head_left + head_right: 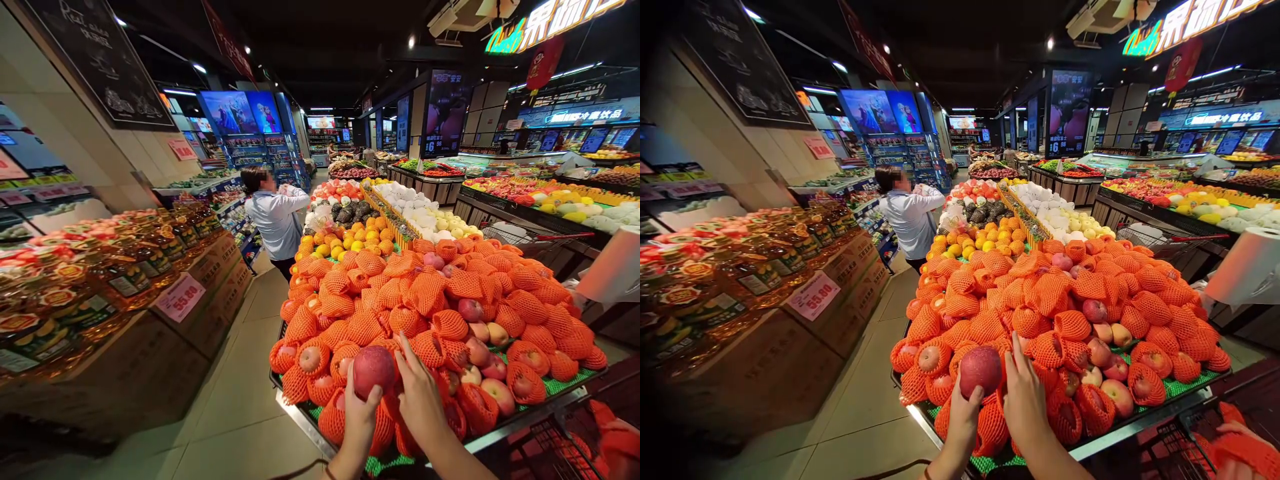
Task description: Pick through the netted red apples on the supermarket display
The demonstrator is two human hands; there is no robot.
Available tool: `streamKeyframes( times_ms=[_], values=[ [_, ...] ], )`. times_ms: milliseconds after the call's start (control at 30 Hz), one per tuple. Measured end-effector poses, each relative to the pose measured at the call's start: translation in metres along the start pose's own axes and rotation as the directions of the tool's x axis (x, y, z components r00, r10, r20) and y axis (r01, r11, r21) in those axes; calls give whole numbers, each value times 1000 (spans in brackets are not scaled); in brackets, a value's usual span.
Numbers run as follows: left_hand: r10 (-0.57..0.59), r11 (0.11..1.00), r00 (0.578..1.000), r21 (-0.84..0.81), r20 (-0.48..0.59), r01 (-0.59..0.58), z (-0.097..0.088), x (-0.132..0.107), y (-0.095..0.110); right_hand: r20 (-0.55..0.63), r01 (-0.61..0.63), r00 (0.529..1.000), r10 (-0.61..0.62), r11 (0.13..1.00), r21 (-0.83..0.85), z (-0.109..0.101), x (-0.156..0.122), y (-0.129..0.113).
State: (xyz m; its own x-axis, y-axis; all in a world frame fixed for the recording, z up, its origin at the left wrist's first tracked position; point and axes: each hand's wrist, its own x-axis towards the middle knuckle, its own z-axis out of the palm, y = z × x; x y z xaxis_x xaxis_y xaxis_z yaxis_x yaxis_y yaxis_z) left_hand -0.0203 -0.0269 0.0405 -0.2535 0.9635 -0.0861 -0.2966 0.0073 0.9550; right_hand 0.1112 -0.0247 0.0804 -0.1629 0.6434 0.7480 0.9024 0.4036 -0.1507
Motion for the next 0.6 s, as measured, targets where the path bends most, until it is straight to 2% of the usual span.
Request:
streamKeyframes(
  times_ms=[133,233,300,367,467,600],
  values=[
    [187,970,982,161,-28,-180,1,2,9,-19,67,998,-66,997,32,-9,1,-16],
    [324,909,946,267,29,-320,-4,8,14,-25,135,991,-134,990,35,-14,4,-19],
    [367,877,928,311,56,-366,-8,12,14,-23,191,982,-190,979,67,-17,4,-20],
    [346,882,937,322,50,-343,-10,15,13,-42,245,969,-242,963,109,-20,3,-22],
    [262,925,964,295,-39,-240,-10,15,6,-105,323,945,-310,932,165,-22,-2,-26],
    [171,964,975,229,-141,-136,-7,11,-2,-155,454,891,-427,851,264,-19,-12,-23]
  ],
)
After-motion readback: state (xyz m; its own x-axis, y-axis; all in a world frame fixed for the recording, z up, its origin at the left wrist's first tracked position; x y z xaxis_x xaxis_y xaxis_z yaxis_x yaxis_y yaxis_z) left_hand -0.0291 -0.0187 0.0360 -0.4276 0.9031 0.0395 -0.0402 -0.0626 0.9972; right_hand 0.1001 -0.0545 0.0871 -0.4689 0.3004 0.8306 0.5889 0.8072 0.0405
